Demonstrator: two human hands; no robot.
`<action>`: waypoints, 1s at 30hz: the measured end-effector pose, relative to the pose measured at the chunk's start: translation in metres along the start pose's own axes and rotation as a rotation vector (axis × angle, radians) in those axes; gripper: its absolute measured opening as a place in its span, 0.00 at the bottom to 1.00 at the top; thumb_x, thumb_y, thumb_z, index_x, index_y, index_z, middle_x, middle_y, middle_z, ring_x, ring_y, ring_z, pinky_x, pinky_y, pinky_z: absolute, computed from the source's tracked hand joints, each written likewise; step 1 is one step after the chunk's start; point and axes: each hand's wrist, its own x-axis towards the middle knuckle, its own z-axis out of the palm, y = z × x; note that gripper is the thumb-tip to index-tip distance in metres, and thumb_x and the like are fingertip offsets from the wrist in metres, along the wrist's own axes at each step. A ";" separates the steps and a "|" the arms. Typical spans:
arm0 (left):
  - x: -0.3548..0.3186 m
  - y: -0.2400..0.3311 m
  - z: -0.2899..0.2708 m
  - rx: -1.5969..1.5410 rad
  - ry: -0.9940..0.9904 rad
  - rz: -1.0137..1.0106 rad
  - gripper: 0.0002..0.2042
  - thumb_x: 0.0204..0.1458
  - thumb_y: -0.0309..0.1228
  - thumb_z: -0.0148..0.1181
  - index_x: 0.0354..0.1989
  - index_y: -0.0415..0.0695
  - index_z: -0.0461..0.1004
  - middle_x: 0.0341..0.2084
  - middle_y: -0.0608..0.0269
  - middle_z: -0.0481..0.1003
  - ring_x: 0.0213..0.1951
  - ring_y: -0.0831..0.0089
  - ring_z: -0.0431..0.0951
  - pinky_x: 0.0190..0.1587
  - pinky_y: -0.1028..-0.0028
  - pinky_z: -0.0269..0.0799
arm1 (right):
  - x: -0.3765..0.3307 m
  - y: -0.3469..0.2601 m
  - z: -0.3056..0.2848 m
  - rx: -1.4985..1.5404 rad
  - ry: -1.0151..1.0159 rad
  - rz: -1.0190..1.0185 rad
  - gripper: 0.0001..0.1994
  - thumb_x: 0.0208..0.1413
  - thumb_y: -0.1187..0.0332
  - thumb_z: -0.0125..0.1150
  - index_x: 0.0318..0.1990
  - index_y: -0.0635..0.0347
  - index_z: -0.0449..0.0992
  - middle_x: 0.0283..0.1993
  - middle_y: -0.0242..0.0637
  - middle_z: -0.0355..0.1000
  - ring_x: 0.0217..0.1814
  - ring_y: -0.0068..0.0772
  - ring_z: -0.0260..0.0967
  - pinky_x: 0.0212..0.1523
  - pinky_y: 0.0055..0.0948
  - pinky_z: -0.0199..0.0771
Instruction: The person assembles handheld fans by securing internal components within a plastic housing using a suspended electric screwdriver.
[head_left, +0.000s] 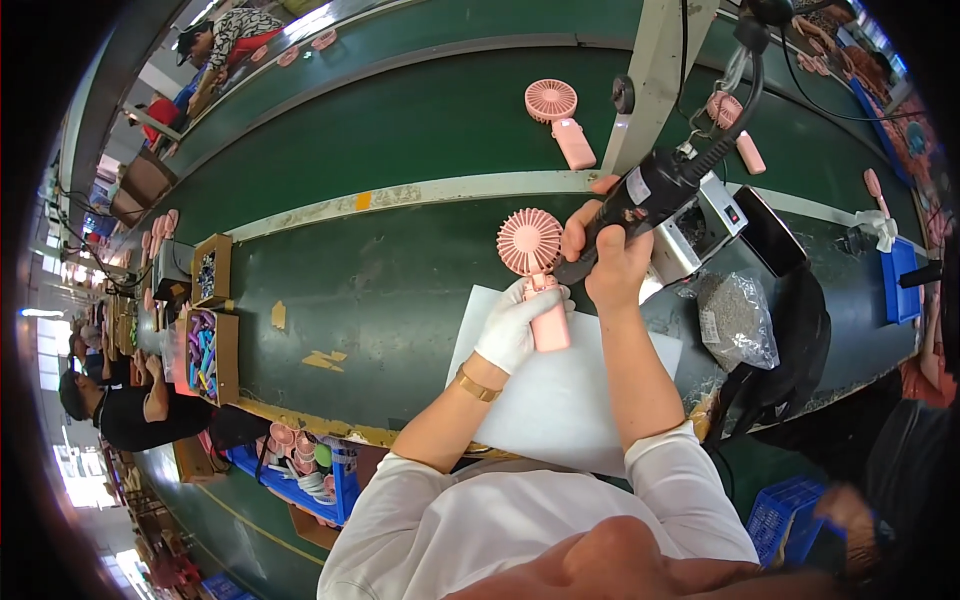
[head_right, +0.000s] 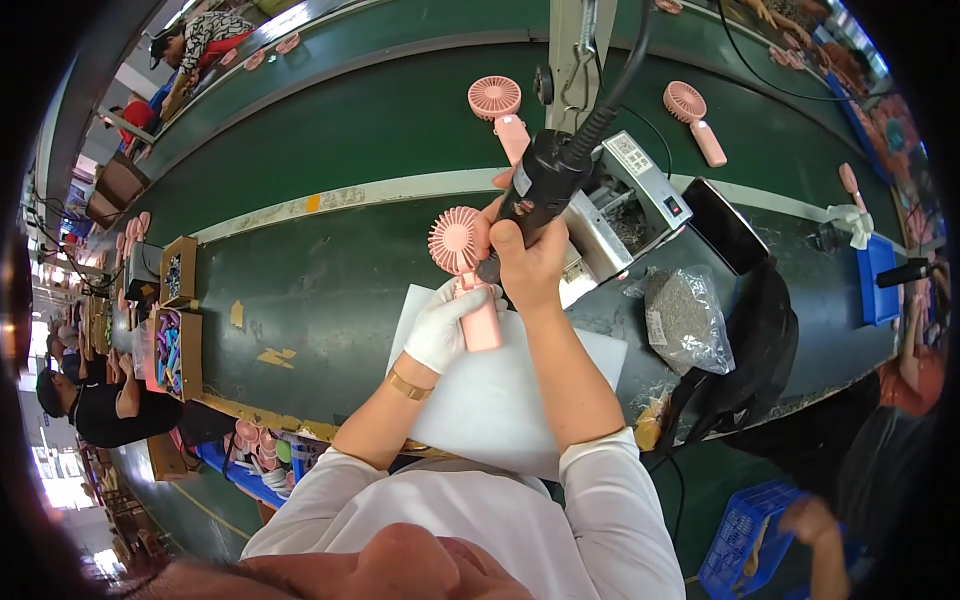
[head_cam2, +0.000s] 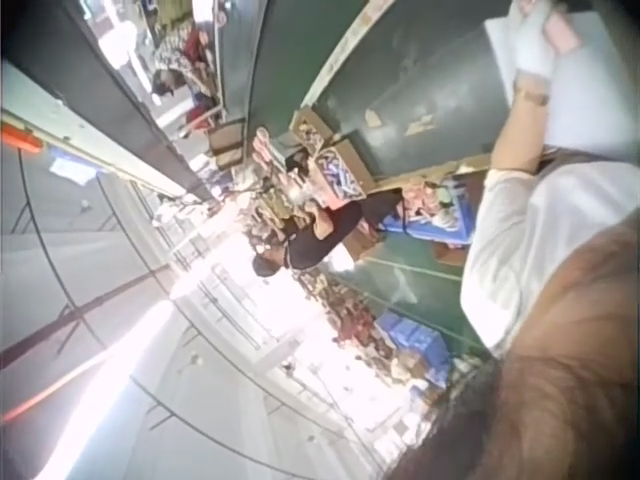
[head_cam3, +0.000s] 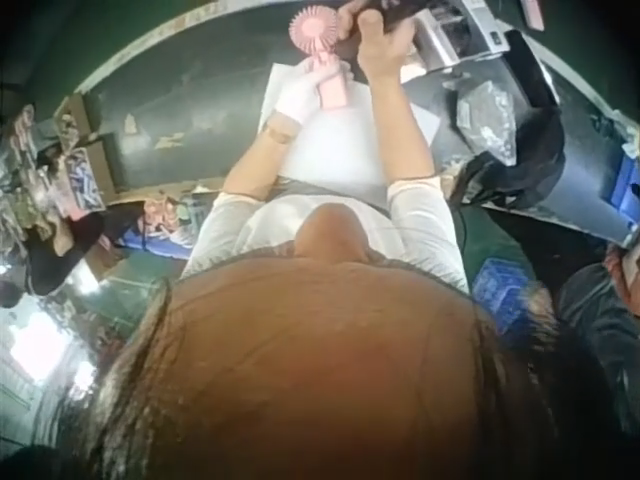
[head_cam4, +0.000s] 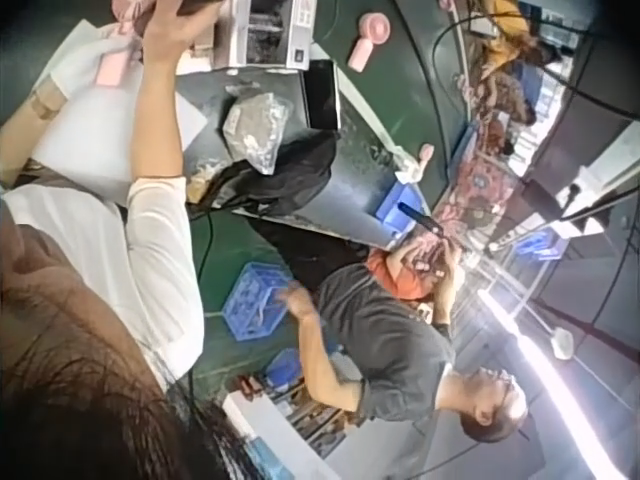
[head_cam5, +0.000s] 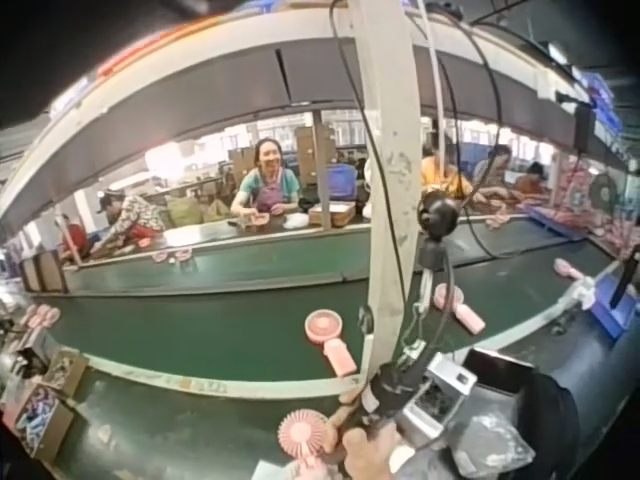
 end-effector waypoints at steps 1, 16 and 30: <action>0.000 0.000 -0.001 -0.008 -0.005 0.003 0.09 0.50 0.23 0.56 0.38 0.40 0.66 0.33 0.59 0.74 0.33 0.71 0.76 0.37 0.72 0.74 | 0.000 0.001 0.001 -0.004 -0.001 -0.006 0.34 0.48 0.44 0.60 0.48 0.66 0.58 0.20 0.34 0.62 0.19 0.22 0.60 0.20 0.20 0.61; 0.013 -0.009 -0.027 0.013 -0.098 0.299 0.24 0.61 0.44 0.39 0.61 0.45 0.48 0.56 0.62 0.56 0.59 0.69 0.56 0.60 0.70 0.57 | -0.012 0.004 0.017 -0.464 -0.363 -0.080 0.28 0.34 0.58 0.74 0.44 0.58 0.68 0.31 0.35 0.72 0.32 0.32 0.71 0.38 0.26 0.69; -0.007 0.003 0.015 0.044 0.002 0.010 0.20 0.49 0.20 0.54 0.52 0.41 0.59 0.36 0.62 0.70 0.34 0.69 0.73 0.39 0.69 0.73 | 0.009 -0.044 -0.011 -0.542 0.082 -0.338 0.33 0.30 0.64 0.76 0.46 0.62 0.67 0.29 0.40 0.74 0.25 0.37 0.73 0.30 0.27 0.73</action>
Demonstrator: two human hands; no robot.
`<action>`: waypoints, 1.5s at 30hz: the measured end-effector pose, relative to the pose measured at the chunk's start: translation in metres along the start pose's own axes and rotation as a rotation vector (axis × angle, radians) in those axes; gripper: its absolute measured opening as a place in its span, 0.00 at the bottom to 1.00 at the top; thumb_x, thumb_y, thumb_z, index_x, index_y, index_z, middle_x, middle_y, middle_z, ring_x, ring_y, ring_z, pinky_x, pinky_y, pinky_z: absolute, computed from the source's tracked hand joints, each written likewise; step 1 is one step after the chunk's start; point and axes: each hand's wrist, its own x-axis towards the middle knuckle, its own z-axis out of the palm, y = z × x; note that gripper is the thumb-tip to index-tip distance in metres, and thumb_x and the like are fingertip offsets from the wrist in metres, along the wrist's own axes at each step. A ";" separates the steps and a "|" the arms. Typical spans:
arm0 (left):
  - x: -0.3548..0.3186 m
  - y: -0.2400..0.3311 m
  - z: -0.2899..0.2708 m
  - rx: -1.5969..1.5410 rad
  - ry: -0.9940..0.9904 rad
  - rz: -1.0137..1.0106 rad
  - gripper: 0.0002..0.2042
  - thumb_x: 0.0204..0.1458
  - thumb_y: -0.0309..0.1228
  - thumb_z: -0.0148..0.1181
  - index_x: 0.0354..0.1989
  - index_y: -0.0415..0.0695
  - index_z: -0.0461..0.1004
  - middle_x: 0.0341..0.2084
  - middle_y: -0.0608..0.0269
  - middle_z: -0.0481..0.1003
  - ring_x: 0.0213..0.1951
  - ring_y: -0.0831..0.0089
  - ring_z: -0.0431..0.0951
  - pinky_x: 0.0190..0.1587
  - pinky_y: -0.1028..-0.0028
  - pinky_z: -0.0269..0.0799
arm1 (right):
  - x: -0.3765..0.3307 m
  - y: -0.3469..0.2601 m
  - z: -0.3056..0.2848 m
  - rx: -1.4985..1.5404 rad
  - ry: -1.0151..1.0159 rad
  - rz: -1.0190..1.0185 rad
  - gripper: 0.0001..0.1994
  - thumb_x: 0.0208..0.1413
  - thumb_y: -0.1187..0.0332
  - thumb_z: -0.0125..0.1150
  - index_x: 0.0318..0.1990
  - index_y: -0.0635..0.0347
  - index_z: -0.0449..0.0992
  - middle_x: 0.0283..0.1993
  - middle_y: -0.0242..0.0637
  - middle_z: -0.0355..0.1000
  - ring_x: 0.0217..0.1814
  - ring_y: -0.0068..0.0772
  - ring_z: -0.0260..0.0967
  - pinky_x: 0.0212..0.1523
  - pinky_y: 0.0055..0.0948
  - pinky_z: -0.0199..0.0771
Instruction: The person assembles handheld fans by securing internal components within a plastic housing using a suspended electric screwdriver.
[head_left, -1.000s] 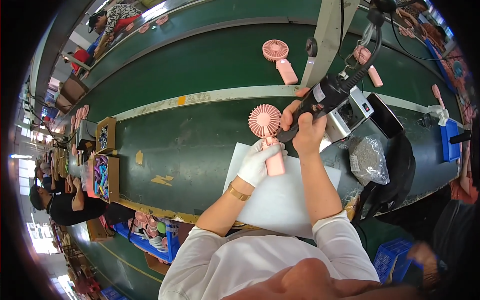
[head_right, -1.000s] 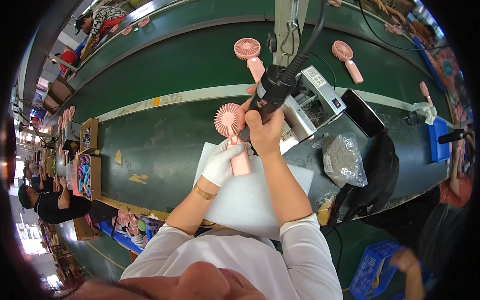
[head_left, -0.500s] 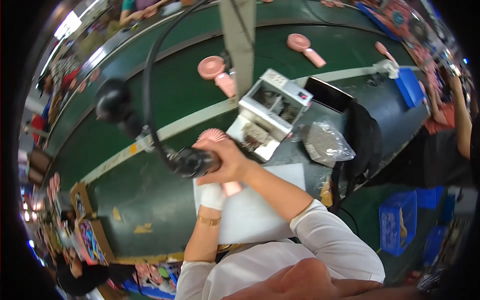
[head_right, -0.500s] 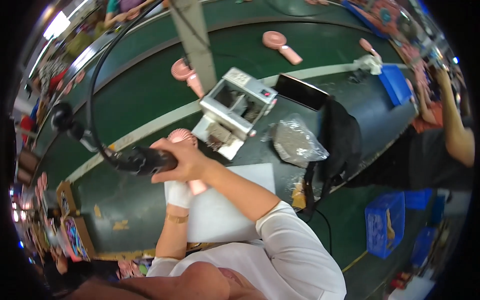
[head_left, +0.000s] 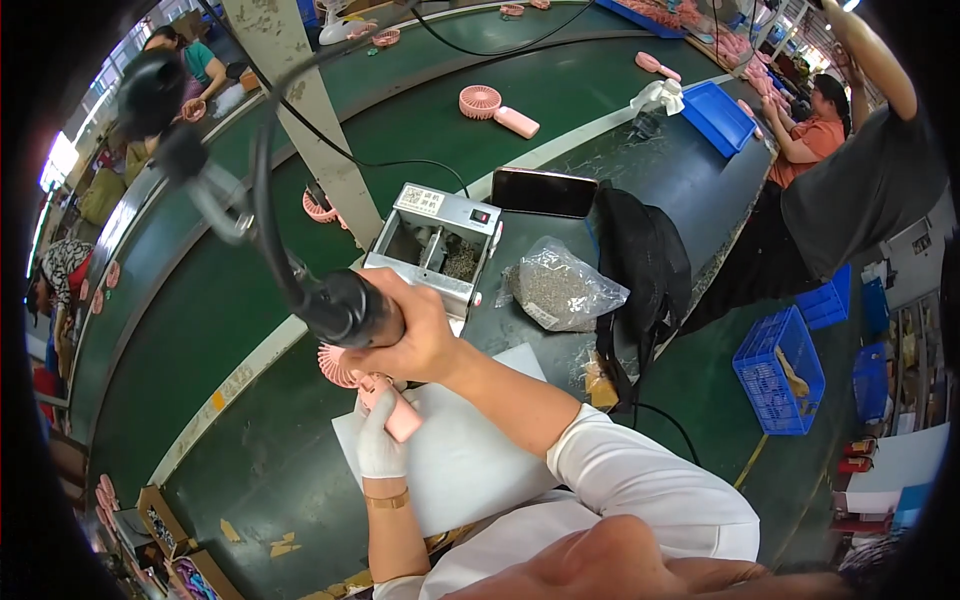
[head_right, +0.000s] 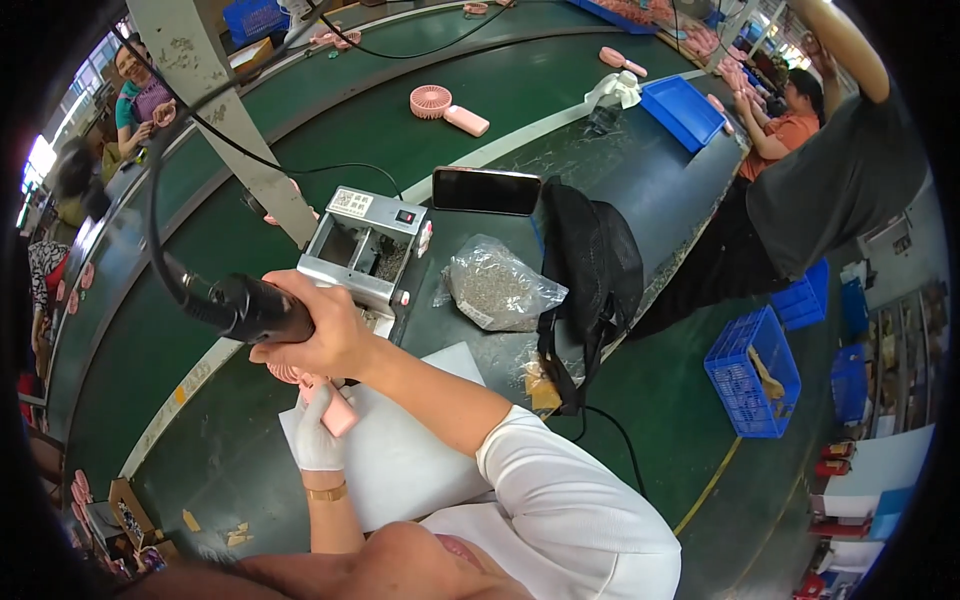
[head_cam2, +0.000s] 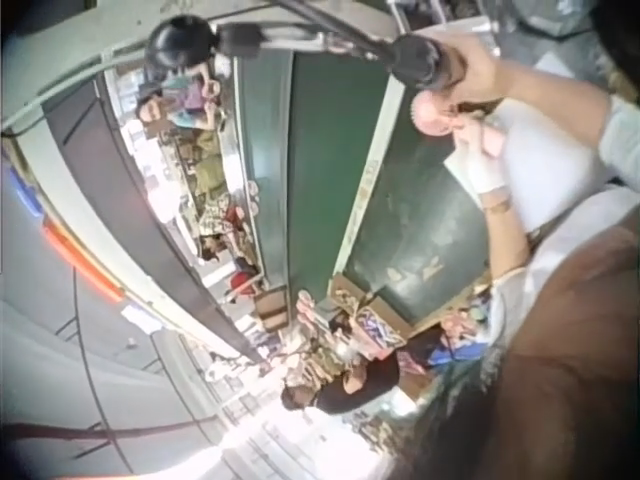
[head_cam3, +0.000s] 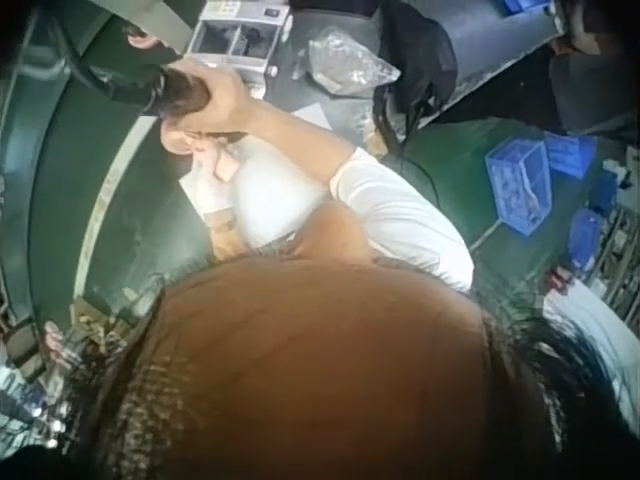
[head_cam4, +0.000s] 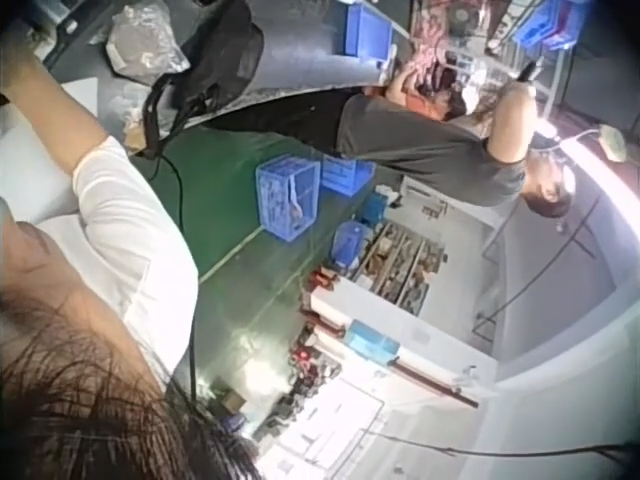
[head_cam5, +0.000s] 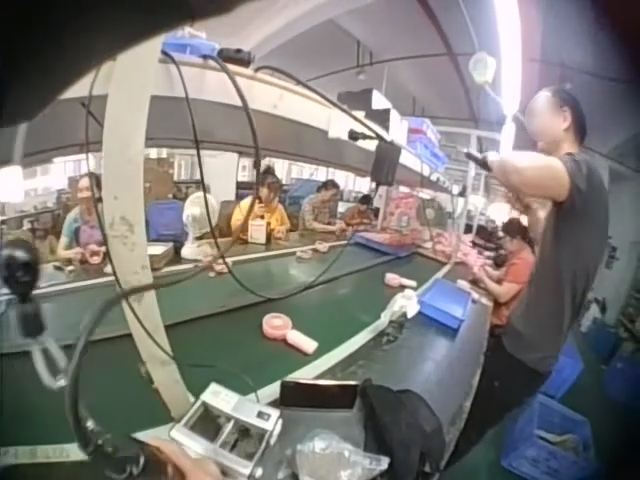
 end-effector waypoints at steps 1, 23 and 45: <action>-0.002 0.001 0.003 0.032 -0.013 -0.010 0.20 0.49 0.20 0.53 0.52 0.41 0.59 0.36 0.60 0.70 0.34 0.68 0.73 0.39 0.69 0.73 | -0.002 0.003 0.002 -0.001 0.003 -0.002 0.33 0.30 0.64 0.76 0.46 0.62 0.67 0.29 0.40 0.74 0.25 0.37 0.73 0.30 0.27 0.73; 0.003 -0.013 -0.012 0.403 0.074 0.058 0.16 0.43 0.28 0.61 0.40 0.40 0.65 0.29 0.67 0.69 0.28 0.79 0.70 0.32 0.78 0.68 | -0.015 0.008 0.035 0.465 -0.046 0.397 0.17 0.49 0.70 0.51 0.47 0.65 0.60 0.20 0.37 0.64 0.18 0.23 0.60 0.21 0.22 0.61; -0.002 -0.010 -0.008 0.746 0.165 0.112 0.18 0.41 0.35 0.60 0.37 0.38 0.67 0.27 0.63 0.73 0.29 0.78 0.72 0.33 0.78 0.68 | -0.036 0.026 0.052 0.587 -0.084 0.385 0.35 0.42 0.41 0.63 0.46 0.60 0.58 0.19 0.34 0.60 0.19 0.24 0.57 0.22 0.24 0.60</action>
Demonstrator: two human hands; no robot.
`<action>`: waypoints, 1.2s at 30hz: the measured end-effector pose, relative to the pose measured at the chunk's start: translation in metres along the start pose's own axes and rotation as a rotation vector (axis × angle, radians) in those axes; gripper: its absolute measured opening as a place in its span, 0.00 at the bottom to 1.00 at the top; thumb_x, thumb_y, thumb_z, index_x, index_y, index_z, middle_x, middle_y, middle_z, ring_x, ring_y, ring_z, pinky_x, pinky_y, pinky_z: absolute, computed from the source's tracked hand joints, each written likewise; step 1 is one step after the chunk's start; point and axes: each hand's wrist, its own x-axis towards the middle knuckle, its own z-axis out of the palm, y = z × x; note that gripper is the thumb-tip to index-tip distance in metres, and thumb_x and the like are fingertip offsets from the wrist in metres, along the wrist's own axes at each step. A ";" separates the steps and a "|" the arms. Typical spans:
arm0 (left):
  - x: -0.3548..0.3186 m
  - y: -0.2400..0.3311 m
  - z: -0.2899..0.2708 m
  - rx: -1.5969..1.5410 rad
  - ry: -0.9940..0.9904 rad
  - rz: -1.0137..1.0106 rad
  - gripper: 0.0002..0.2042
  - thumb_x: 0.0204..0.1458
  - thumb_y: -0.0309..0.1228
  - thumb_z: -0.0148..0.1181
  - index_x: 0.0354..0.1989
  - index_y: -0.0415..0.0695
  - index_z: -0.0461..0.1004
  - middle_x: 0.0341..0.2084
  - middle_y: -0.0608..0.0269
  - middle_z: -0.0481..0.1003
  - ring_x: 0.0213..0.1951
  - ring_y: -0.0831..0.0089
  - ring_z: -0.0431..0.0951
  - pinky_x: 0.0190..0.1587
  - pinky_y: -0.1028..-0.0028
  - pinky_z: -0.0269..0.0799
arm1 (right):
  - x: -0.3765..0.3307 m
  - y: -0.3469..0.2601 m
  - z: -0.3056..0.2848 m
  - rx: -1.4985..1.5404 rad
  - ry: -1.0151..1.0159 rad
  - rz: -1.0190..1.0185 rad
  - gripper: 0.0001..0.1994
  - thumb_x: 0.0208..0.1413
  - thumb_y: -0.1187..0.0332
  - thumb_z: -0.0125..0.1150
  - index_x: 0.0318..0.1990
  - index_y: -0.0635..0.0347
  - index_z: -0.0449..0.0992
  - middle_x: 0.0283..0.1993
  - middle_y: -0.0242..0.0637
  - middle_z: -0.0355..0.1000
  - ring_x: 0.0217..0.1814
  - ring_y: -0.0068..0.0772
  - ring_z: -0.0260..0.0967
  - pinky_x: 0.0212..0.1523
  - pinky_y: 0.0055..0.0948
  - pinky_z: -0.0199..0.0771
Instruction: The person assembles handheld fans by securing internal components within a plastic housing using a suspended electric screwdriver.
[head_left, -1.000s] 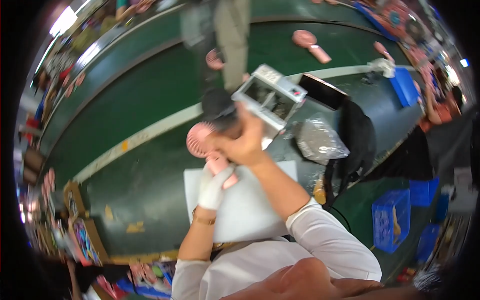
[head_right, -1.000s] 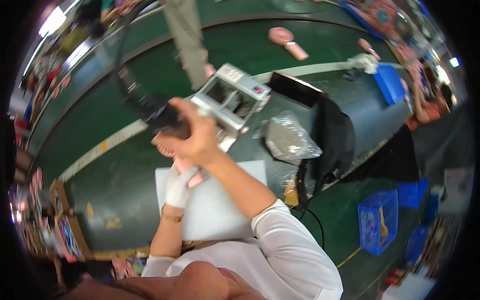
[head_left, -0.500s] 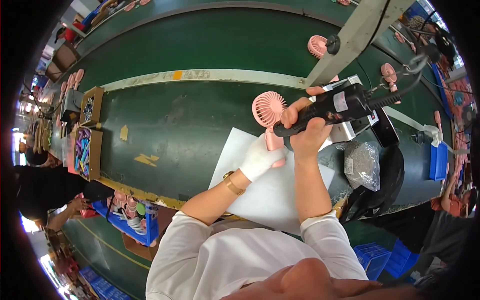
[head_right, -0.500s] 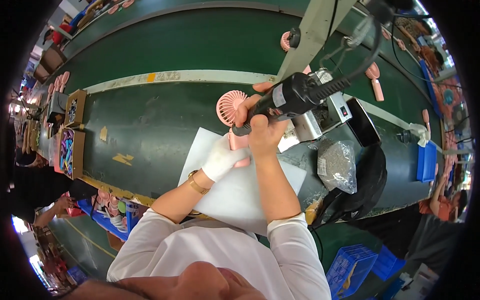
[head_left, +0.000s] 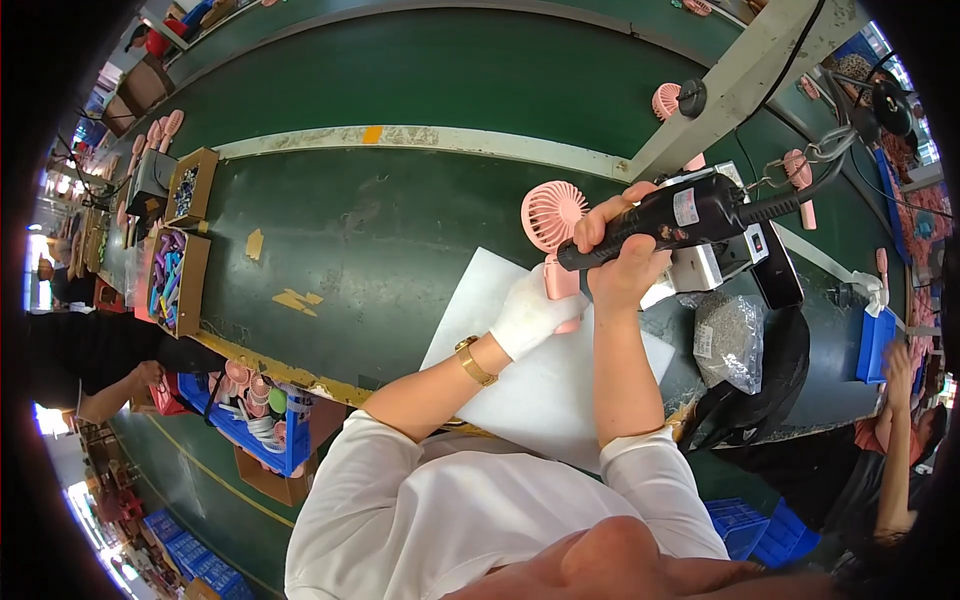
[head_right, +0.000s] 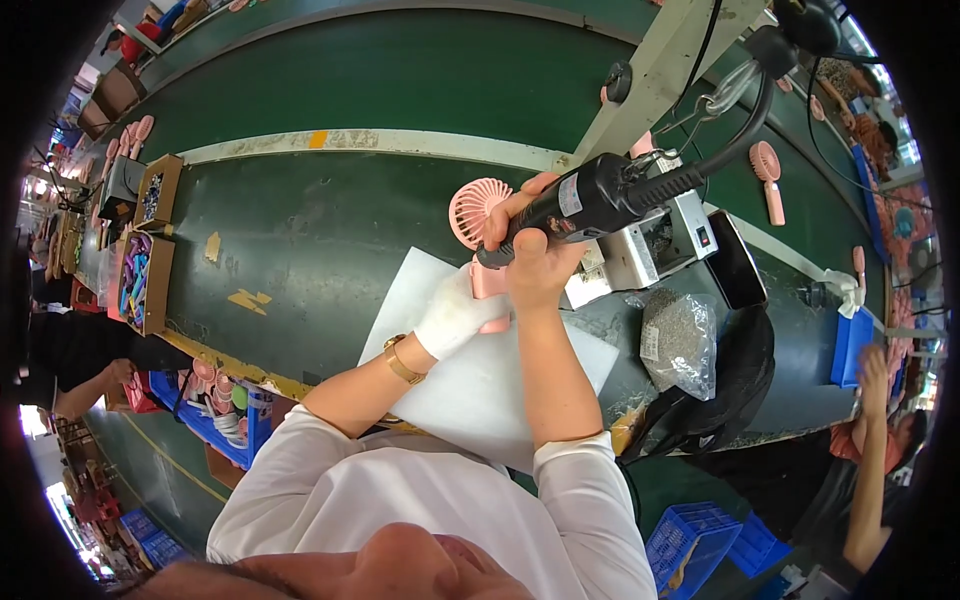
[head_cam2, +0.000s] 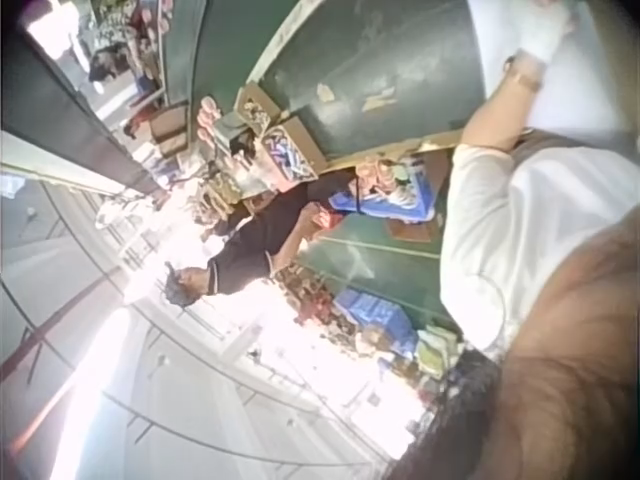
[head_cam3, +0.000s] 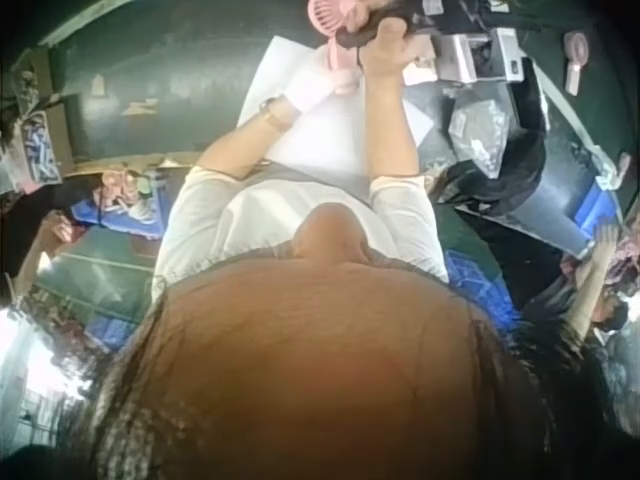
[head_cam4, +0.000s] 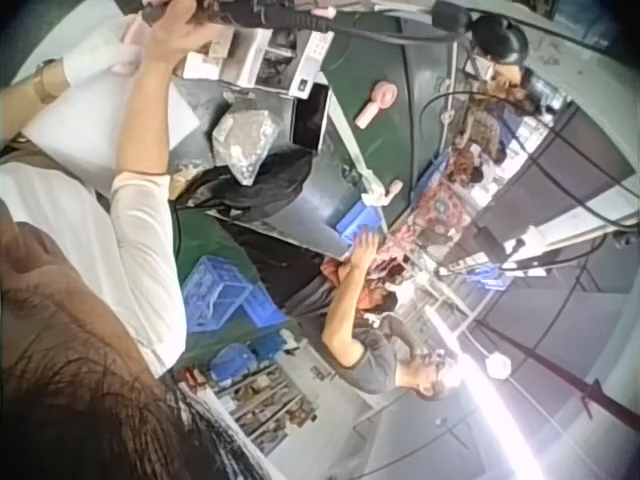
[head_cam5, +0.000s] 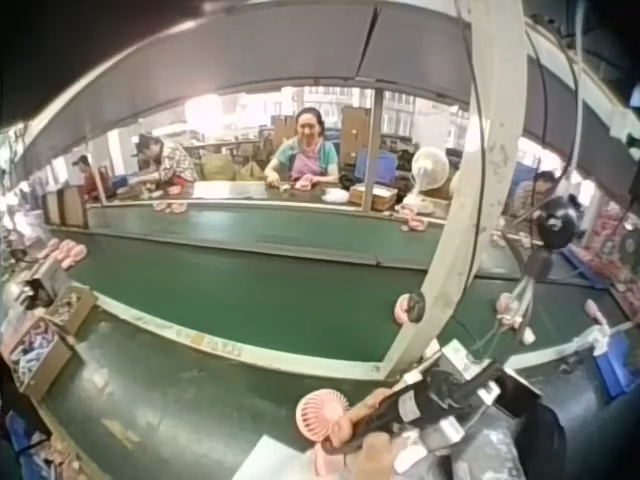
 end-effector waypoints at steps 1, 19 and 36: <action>0.000 0.001 0.000 0.003 0.028 0.003 0.19 0.38 0.37 0.61 0.34 0.37 0.67 0.24 0.60 0.74 0.28 0.72 0.74 0.33 0.75 0.68 | -0.001 0.003 0.001 0.012 0.004 0.000 0.34 0.42 0.41 0.63 0.45 0.60 0.58 0.20 0.34 0.60 0.19 0.24 0.57 0.22 0.24 0.60; -0.006 0.011 -0.003 -0.491 -0.043 -0.082 0.21 0.39 0.32 0.63 0.41 0.38 0.65 0.29 0.63 0.72 0.30 0.74 0.73 0.35 0.74 0.70 | -0.001 -0.036 0.005 -0.099 0.065 -0.065 0.40 0.36 0.38 0.64 0.47 0.61 0.58 0.20 0.36 0.62 0.18 0.26 0.58 0.20 0.24 0.61; -0.004 0.003 0.017 1.025 -0.154 0.651 0.07 0.38 0.28 0.49 0.25 0.45 0.73 0.28 0.57 0.72 0.34 0.59 0.72 0.36 0.63 0.69 | 0.015 -0.026 -0.008 -0.331 0.192 -0.007 0.16 0.52 0.75 0.48 0.48 0.68 0.60 0.21 0.34 0.63 0.22 0.21 0.59 0.27 0.21 0.62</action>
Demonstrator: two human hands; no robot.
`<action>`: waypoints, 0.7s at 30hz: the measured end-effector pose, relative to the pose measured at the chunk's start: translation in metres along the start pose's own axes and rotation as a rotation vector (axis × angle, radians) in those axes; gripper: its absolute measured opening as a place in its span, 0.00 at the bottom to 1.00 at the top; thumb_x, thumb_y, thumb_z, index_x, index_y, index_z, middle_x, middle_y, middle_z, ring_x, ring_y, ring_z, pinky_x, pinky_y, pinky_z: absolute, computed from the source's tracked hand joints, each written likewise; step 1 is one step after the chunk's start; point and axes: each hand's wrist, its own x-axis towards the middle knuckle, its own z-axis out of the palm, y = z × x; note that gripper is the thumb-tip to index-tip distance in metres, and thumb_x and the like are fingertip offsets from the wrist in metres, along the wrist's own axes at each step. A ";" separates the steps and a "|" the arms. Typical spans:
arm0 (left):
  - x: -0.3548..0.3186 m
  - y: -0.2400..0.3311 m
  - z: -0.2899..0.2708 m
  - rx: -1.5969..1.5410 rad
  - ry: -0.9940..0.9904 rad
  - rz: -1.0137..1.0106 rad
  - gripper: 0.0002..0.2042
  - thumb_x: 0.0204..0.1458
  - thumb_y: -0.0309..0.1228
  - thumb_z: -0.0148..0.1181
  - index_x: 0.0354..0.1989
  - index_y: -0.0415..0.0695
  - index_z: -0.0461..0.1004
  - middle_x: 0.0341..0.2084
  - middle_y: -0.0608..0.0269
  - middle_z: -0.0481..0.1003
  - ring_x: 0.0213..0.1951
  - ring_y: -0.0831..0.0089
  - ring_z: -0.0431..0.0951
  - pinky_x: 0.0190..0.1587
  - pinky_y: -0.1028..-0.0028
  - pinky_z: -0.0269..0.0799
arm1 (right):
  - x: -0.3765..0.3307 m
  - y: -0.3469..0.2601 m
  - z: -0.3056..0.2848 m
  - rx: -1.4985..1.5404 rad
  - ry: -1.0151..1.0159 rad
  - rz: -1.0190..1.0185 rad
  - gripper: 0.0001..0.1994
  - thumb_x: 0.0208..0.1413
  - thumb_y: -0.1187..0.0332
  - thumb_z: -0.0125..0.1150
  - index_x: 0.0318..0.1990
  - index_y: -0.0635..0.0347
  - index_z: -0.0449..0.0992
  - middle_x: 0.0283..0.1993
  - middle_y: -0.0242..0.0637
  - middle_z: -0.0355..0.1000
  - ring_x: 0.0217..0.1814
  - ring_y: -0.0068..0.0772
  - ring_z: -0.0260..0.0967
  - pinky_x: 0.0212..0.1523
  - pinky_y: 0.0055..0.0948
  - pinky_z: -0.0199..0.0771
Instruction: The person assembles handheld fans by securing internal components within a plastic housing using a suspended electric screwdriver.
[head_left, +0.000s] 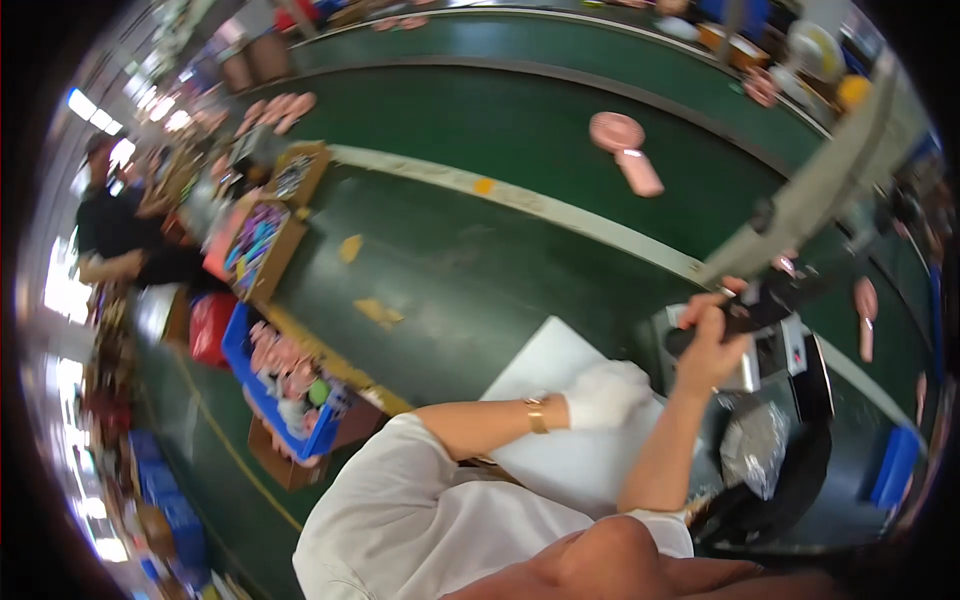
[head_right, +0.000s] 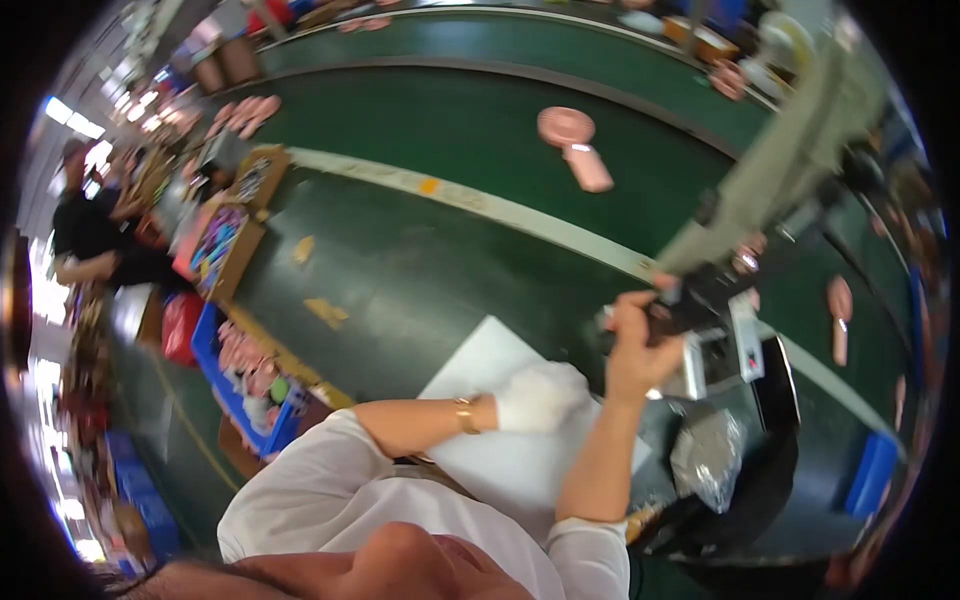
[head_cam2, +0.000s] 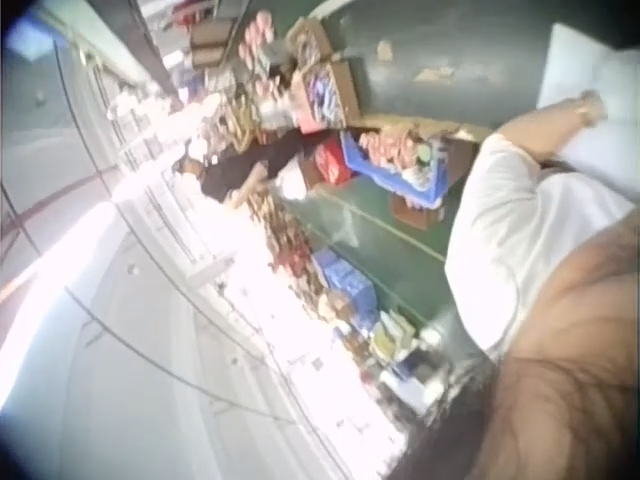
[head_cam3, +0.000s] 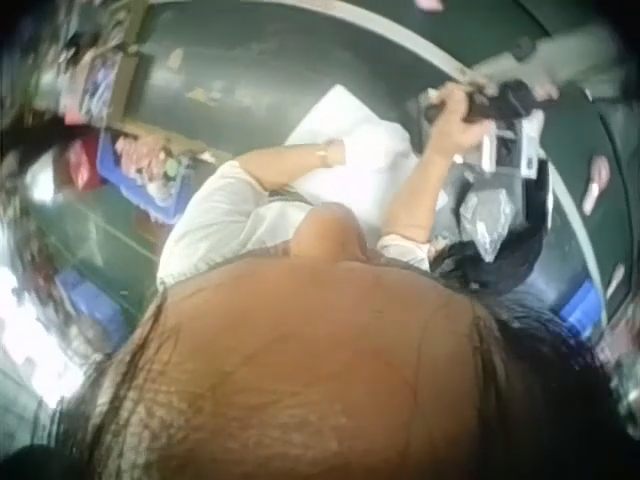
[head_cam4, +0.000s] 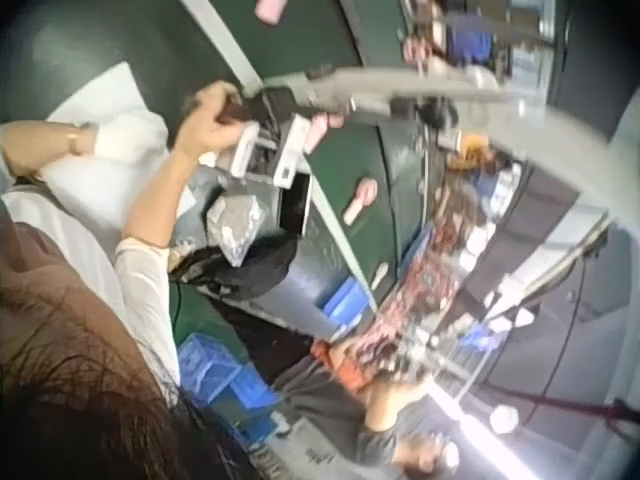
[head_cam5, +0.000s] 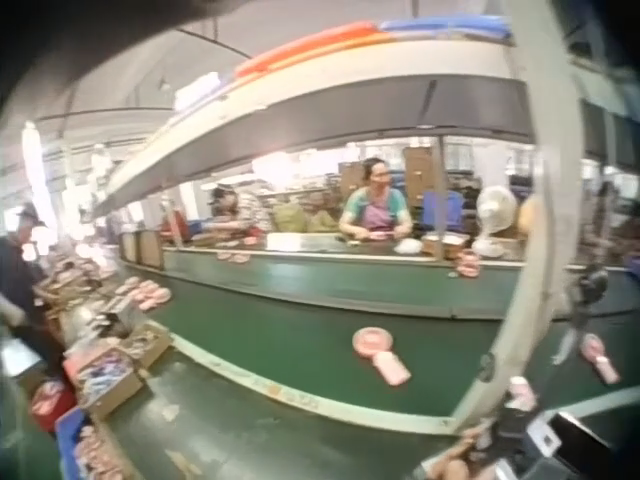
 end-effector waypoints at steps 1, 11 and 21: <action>-0.004 -0.002 0.009 -0.020 0.019 0.078 0.06 0.37 0.28 0.49 0.22 0.45 0.74 0.26 0.58 0.71 0.34 0.59 0.72 0.36 0.63 0.69 | 0.000 0.002 0.001 -0.025 -0.016 0.015 0.16 0.52 0.75 0.48 0.49 0.69 0.60 0.21 0.33 0.63 0.22 0.21 0.59 0.27 0.21 0.62; -0.001 -0.020 0.003 -0.620 0.033 0.018 0.10 0.33 0.23 0.45 0.18 0.48 0.75 0.21 0.60 0.75 0.28 0.59 0.75 0.31 0.63 0.69 | 0.005 0.021 -0.007 0.066 -0.104 -0.034 0.19 0.55 0.74 0.50 0.53 0.68 0.57 0.25 0.35 0.61 0.25 0.23 0.56 0.26 0.21 0.60; 0.002 -0.024 0.002 -0.562 0.007 -0.069 0.12 0.34 0.24 0.45 0.19 0.52 0.77 0.21 0.62 0.76 0.27 0.60 0.75 0.29 0.64 0.69 | 0.011 0.024 -0.017 0.101 -0.179 -0.052 0.20 0.57 0.69 0.52 0.53 0.68 0.57 0.27 0.35 0.61 0.27 0.25 0.56 0.29 0.23 0.60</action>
